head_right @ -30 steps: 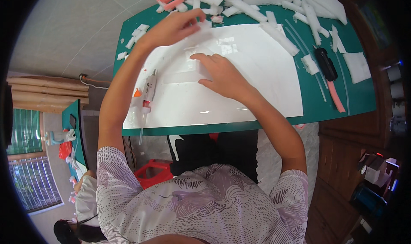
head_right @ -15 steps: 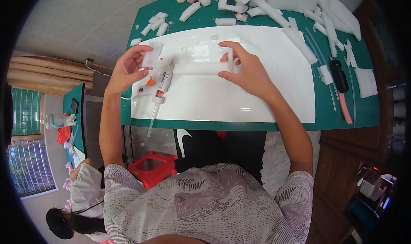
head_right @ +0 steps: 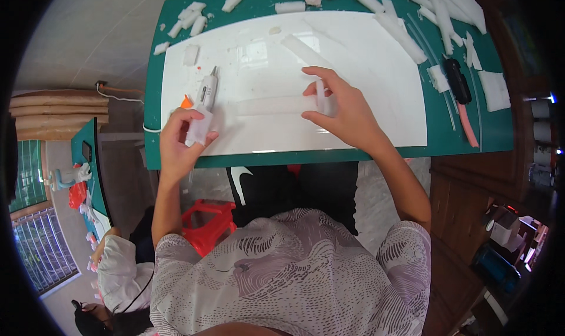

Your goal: The person applies hot glue to foam pieces using a glue gun and joins them together by hand to assemble a rectangular foam frame structure. The person then arranges additional foam strips on the board to form another frame.

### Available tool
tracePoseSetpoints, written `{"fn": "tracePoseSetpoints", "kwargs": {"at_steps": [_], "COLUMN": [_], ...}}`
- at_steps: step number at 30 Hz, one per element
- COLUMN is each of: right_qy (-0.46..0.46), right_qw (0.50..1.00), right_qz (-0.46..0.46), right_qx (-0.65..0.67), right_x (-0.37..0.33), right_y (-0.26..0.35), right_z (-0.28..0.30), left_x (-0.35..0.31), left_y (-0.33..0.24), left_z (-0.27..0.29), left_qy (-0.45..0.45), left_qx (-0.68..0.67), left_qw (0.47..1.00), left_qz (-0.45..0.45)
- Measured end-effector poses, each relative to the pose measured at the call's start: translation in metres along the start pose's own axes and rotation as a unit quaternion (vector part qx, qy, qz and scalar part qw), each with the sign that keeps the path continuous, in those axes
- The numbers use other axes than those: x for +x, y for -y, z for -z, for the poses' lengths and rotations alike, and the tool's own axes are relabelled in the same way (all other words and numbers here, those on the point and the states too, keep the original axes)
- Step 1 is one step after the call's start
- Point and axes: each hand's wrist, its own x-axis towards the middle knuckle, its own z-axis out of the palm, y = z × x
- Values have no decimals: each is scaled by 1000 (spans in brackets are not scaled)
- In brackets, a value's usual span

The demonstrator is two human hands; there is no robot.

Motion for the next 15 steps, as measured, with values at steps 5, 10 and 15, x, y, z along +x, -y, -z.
{"fn": "tracePoseSetpoints", "kwargs": {"at_steps": [5,10,15], "right_qy": [-22,-9,-12], "right_qw": [1000,1000,1000], "right_qz": [-4,-17,-17], "right_qx": [9,13,10], "right_x": [-24,-27,-29], "right_y": [-17,-15,-20], "right_z": [0,3,4], "left_x": [-20,-32,-35], "left_y": [-12,-10,-8], "left_z": [-28,-49,-58], "left_qy": [27,-9,-44], "left_qx": [41,21,8], "left_qw": [999,1000,995], "left_qz": [-10,4,94]}}
